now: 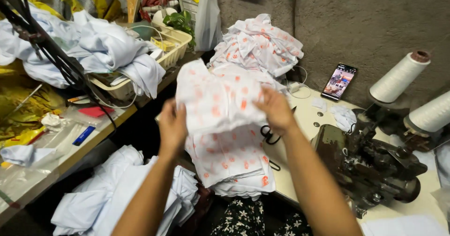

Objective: Inspecting and stacking small pieces of patterned fabric at a sewing workstation

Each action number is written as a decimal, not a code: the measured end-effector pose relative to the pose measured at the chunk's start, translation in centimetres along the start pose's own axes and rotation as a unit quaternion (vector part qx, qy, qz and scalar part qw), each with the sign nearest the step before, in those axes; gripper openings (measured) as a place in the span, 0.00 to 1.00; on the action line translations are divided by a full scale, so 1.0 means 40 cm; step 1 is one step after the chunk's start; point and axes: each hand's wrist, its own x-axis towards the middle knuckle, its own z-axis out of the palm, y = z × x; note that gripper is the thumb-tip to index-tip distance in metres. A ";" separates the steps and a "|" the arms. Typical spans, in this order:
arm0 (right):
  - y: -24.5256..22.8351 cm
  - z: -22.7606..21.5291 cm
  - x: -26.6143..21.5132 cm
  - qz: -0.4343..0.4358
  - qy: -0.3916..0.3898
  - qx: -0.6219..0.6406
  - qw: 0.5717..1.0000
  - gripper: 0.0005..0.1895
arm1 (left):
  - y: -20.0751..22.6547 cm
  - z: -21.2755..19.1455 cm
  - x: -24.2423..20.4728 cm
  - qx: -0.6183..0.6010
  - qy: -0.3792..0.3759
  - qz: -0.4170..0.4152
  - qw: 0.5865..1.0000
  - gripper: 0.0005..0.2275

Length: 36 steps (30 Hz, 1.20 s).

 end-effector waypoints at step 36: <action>0.246 -0.052 -0.423 -0.173 -0.078 -0.549 0.814 0.10 | -0.210 0.016 -0.472 0.211 -0.187 0.191 0.940 0.07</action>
